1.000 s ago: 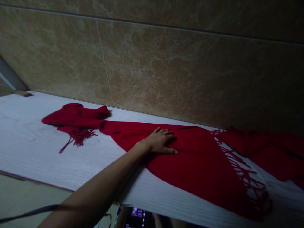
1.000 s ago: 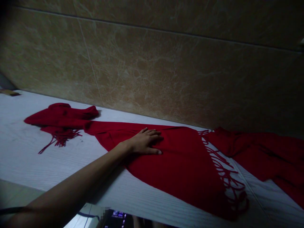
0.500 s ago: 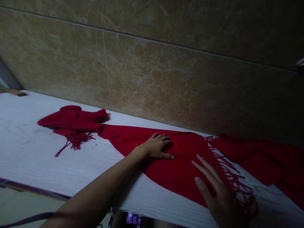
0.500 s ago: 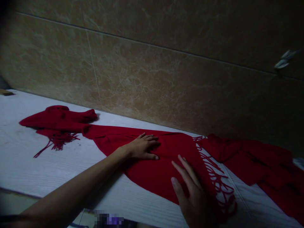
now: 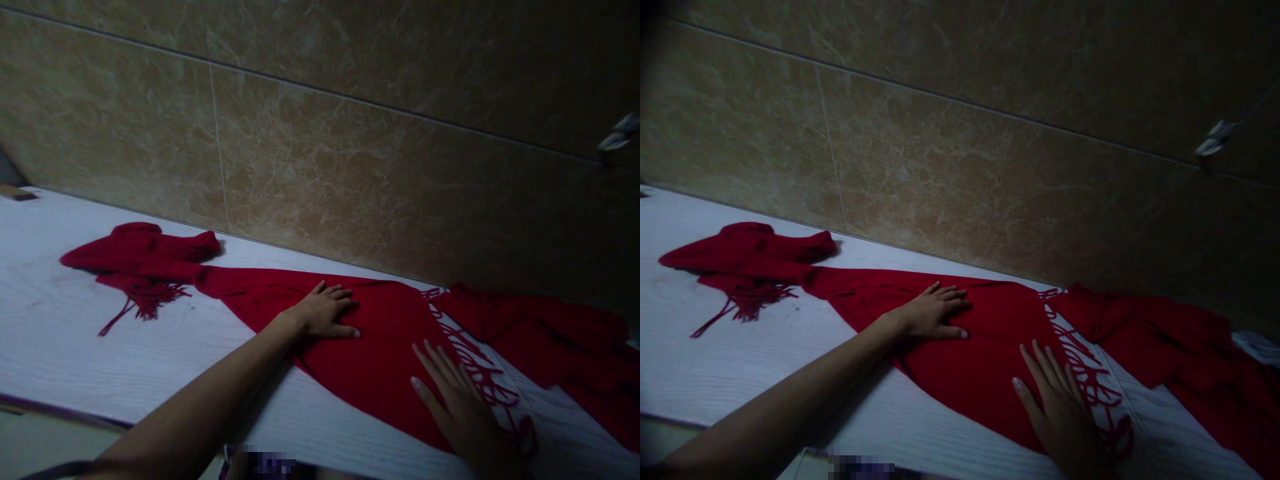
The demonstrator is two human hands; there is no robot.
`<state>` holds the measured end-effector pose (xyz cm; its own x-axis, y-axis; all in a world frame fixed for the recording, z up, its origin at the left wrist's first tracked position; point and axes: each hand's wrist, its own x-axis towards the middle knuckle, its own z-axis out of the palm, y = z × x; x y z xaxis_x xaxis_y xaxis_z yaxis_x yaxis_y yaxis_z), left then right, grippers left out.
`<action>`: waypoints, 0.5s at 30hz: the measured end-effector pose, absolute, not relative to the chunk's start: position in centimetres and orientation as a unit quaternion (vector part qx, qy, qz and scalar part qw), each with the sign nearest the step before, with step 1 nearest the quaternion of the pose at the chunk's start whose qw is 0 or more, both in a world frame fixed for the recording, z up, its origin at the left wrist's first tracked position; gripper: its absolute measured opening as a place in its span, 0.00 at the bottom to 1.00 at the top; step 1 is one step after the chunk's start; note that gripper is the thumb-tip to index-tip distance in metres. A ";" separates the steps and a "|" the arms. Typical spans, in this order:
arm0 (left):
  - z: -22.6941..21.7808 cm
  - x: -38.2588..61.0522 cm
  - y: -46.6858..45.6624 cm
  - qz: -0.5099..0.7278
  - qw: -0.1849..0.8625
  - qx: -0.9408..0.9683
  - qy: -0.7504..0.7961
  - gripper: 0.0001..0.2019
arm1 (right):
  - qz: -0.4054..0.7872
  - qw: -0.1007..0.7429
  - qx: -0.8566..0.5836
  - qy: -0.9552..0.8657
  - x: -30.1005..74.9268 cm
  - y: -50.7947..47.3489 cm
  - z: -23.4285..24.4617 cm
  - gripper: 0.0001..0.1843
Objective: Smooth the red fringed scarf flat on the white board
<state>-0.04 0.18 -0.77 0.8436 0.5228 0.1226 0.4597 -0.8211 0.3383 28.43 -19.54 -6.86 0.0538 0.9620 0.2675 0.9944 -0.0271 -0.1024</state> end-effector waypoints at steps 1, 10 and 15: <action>-0.8 0.0 0.2 0.104 0.149 0.948 0.261 0.40 | -0.061 0.129 -0.713 -0.686 28.5 -19.6 -6.9 0.32; -0.8 0.2 -0.4 0.065 0.151 0.950 0.266 0.47 | -0.050 0.080 -0.729 -0.678 27.9 -20.0 -5.3 0.34; 0.5 0.3 -1.1 0.017 0.149 0.948 0.281 0.47 | -0.011 0.067 -0.740 -0.669 26.9 -20.6 -3.8 0.33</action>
<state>0.32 -1.13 0.53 0.8414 0.5381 -0.0509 0.5277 -0.7974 0.2927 26.87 -20.58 -3.79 0.1043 0.9888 0.1067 0.9918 -0.0954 -0.0849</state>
